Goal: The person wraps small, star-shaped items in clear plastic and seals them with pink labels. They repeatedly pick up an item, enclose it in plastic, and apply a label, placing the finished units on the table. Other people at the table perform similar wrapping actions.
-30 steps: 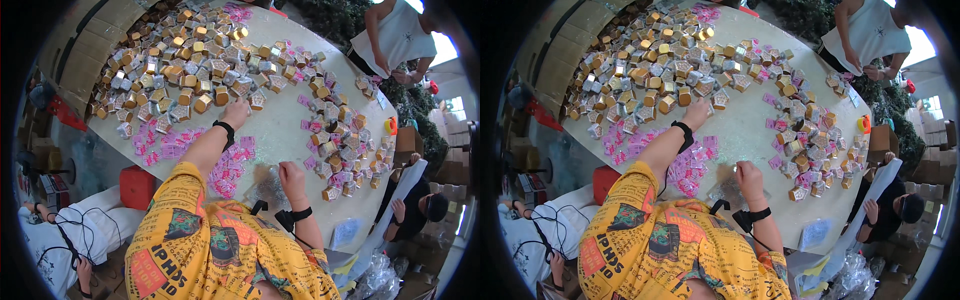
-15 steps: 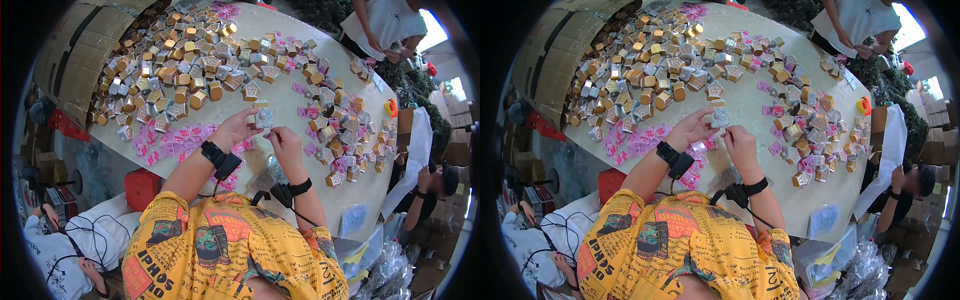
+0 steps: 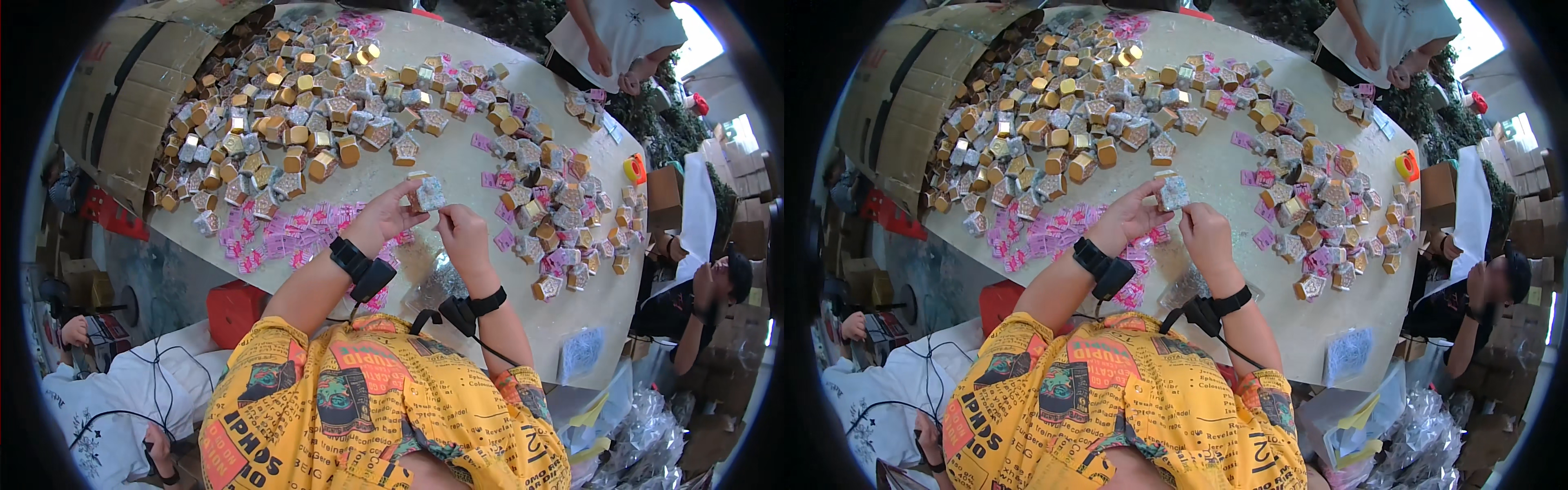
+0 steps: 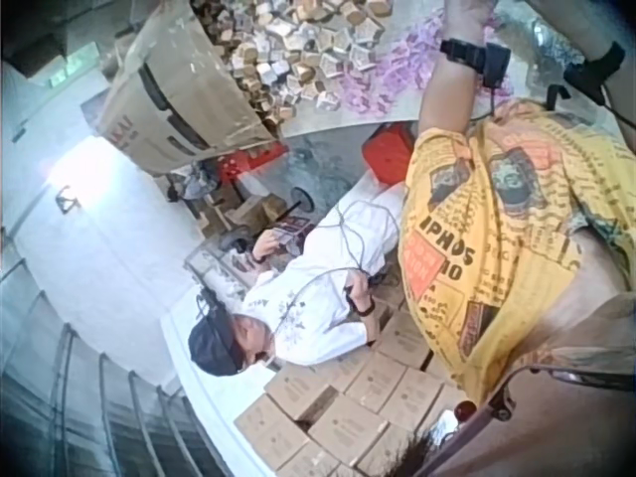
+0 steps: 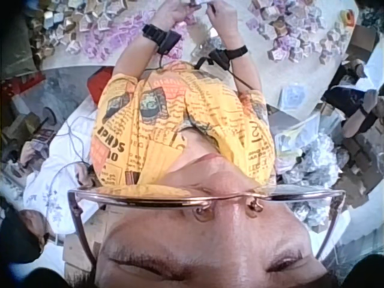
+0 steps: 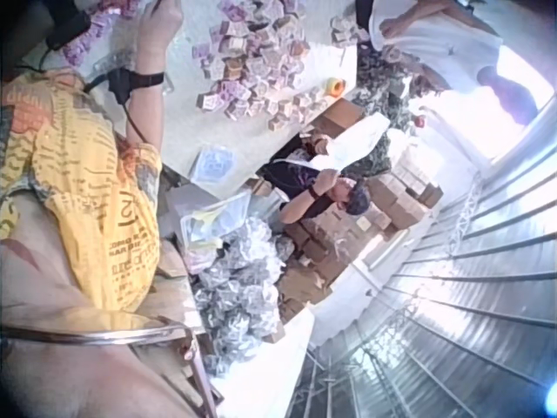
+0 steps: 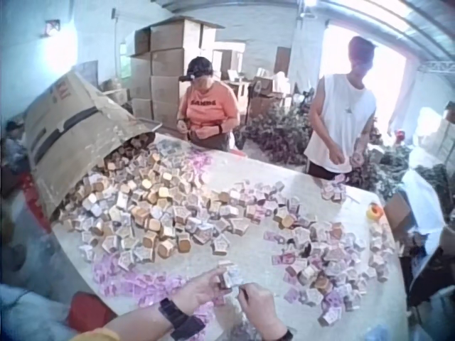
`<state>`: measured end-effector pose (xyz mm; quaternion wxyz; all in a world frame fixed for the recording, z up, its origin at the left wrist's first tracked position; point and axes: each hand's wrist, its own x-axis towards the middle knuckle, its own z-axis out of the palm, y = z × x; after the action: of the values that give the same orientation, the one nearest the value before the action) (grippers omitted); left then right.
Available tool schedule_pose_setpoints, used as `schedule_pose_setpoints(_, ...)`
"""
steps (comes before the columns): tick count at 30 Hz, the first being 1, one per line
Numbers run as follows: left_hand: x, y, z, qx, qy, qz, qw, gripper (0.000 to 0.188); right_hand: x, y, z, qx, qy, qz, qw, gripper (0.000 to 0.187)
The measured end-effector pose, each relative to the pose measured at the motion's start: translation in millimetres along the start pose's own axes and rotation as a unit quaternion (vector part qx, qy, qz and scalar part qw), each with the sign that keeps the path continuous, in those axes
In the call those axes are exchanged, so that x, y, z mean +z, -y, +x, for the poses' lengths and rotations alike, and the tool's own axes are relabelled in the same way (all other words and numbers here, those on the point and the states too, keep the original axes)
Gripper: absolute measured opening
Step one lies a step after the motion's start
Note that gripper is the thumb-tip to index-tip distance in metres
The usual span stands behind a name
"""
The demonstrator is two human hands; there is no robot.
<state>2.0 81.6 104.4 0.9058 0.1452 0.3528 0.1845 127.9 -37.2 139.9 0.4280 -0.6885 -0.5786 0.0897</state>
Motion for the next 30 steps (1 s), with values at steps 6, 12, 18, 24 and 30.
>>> schedule_pose_setpoints(6,-1,2,0,0.0,-0.004,-0.016,1.0,0.033,-2,2,-1,-0.015,-0.005,-0.021,1.0,0.006)
schedule_pose_setpoints(12,4,1,-5,-0.005,-0.017,-0.009,1.0,0.032,-1,-3,-3,0.018,0.009,-0.009,1.0,0.006)
schedule_pose_setpoints(18,3,4,-1,0.021,-0.023,0.012,0.999,0.035,-1,-5,-3,0.003,0.006,-0.053,0.999,0.006)
schedule_pose_setpoints(24,7,8,-2,0.052,-0.029,0.045,0.997,0.031,-1,-2,-4,-0.01,0.01,-0.087,0.996,0.006)
schedule_pose_setpoints(30,18,17,-6,0.092,-0.117,0.097,0.984,0.035,4,-5,-8,-0.015,0.03,-0.177,0.984,0.006)
